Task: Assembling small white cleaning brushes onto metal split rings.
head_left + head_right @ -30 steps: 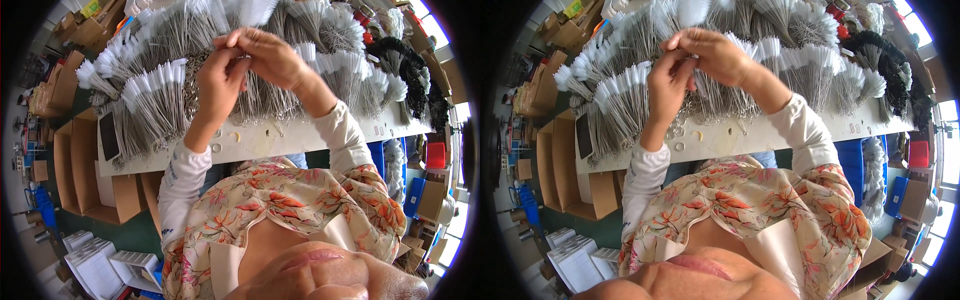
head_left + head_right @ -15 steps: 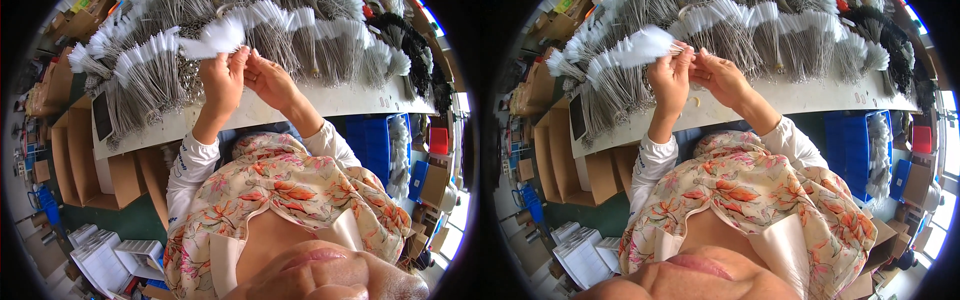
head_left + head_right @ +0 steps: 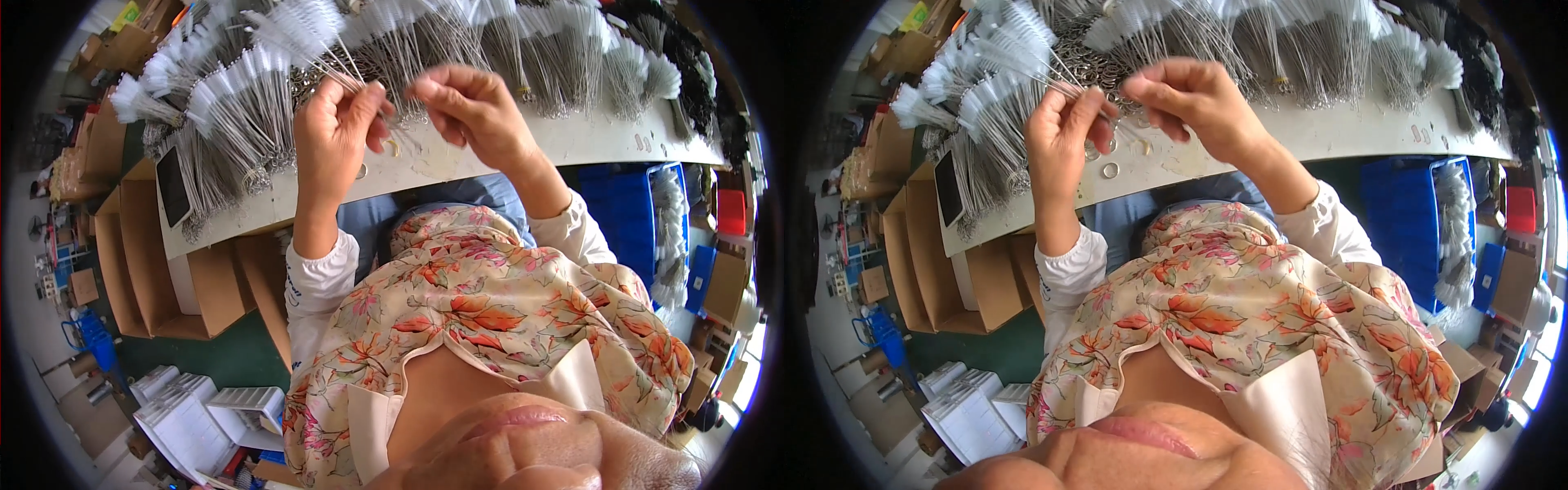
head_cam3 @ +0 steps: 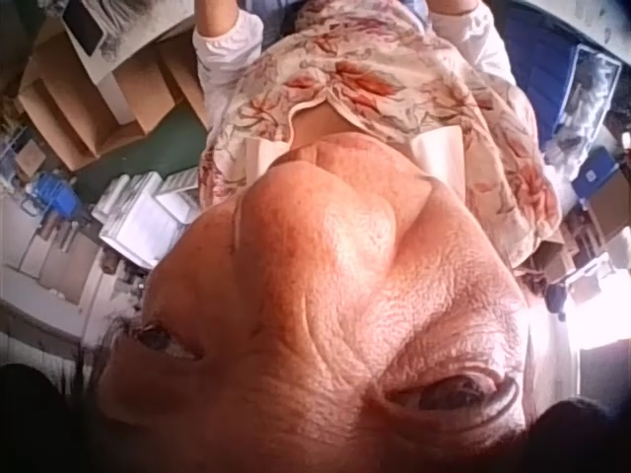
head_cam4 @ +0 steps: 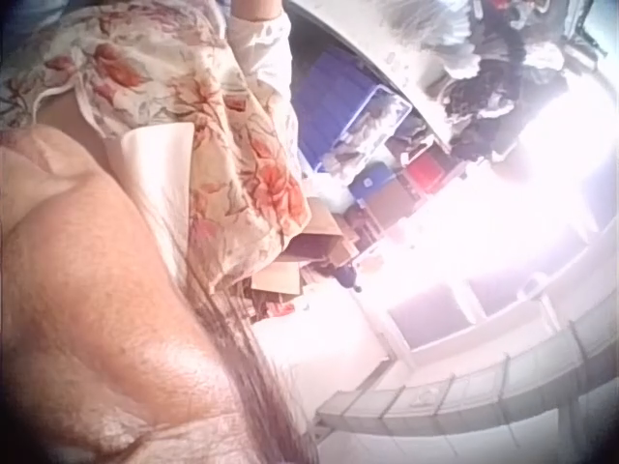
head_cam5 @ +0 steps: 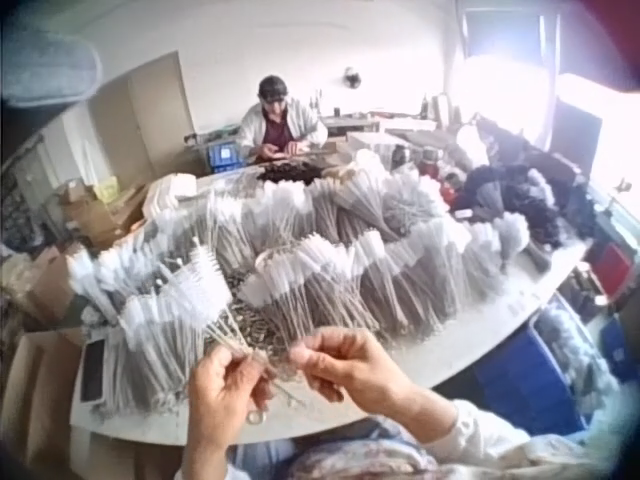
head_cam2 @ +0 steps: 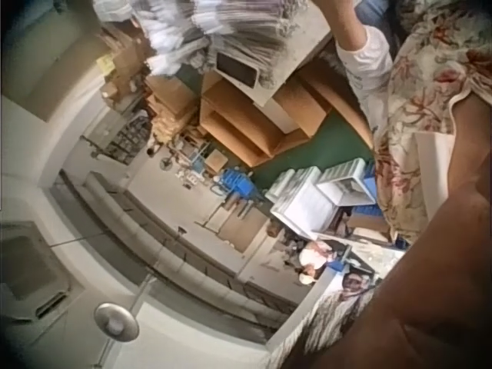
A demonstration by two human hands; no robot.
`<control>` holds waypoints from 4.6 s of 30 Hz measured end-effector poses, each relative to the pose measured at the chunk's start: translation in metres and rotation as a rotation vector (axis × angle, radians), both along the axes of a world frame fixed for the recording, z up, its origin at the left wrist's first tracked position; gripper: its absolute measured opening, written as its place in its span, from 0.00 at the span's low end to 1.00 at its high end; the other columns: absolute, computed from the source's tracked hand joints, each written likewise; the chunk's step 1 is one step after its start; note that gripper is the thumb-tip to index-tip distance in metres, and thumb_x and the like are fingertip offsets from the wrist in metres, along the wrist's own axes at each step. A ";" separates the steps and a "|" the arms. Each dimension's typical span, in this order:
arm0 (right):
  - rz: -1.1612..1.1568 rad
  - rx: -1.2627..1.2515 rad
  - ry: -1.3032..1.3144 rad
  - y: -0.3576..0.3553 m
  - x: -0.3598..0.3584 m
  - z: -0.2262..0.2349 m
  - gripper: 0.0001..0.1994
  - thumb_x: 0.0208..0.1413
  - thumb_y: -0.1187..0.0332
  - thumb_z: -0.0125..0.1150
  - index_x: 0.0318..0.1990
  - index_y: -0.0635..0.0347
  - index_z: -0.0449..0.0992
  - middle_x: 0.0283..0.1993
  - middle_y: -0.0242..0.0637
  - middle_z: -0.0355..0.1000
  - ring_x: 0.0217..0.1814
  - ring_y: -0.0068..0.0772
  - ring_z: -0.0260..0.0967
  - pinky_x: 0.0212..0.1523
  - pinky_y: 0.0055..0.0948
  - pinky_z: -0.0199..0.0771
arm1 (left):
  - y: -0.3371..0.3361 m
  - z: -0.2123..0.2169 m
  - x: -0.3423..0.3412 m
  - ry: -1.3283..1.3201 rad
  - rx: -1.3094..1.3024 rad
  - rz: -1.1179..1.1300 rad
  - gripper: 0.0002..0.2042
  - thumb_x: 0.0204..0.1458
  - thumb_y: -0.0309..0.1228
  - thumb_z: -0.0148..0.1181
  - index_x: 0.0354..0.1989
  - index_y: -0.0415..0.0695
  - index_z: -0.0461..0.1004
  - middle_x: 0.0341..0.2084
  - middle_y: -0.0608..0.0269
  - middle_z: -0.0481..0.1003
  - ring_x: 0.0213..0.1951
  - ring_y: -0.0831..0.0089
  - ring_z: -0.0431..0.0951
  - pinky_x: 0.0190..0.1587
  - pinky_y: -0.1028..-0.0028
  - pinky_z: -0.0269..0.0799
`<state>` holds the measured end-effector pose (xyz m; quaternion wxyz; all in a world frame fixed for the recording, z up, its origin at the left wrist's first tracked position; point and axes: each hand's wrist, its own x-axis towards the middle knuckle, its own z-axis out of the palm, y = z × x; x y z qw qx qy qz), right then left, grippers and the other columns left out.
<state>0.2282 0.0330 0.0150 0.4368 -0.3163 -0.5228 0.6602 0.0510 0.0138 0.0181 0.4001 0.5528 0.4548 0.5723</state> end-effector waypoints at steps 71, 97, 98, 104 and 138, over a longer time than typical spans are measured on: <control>0.192 0.250 -0.452 0.000 -0.022 -0.038 0.04 0.53 0.75 0.56 0.34 0.64 0.76 0.35 0.37 0.73 0.32 0.24 0.72 0.30 0.23 0.70 | -0.042 -0.084 -0.026 -0.639 -0.293 -0.171 0.07 0.58 0.31 0.51 0.36 0.40 0.68 0.28 0.67 0.70 0.26 0.85 0.63 0.23 0.85 0.58; 0.263 -0.139 0.087 0.013 -0.023 -0.018 0.08 0.53 0.65 0.61 0.34 0.61 0.78 0.25 0.27 0.72 0.20 0.12 0.60 0.20 0.13 0.59 | -0.026 -0.024 -0.017 0.169 0.214 0.079 0.14 0.40 0.10 0.58 0.39 0.29 0.73 0.38 0.51 0.75 0.34 0.70 0.79 0.37 0.79 0.76; 0.260 -0.136 0.090 0.014 -0.025 -0.020 0.08 0.53 0.65 0.61 0.34 0.61 0.78 0.25 0.27 0.72 0.20 0.12 0.60 0.20 0.13 0.59 | -0.024 -0.024 -0.017 0.201 0.224 0.087 0.14 0.39 0.10 0.58 0.39 0.29 0.73 0.38 0.51 0.75 0.35 0.70 0.79 0.38 0.79 0.76; 0.280 -0.214 0.072 0.022 -0.030 -0.029 0.08 0.54 0.64 0.60 0.33 0.60 0.75 0.23 0.26 0.68 0.18 0.12 0.57 0.16 0.13 0.52 | -0.015 -0.025 -0.019 0.206 0.177 0.089 0.14 0.41 0.11 0.58 0.39 0.29 0.73 0.38 0.52 0.75 0.35 0.71 0.79 0.39 0.79 0.76; -0.196 1.086 -0.722 -0.004 -0.012 -0.107 0.09 0.38 0.71 0.65 0.31 0.52 0.75 0.30 0.26 0.68 0.37 0.28 0.64 0.46 0.36 0.61 | 0.049 -0.064 -0.308 1.503 -0.593 0.363 0.13 0.44 0.41 0.58 0.27 0.43 0.77 0.28 0.51 0.76 0.35 0.50 0.75 0.37 0.59 0.70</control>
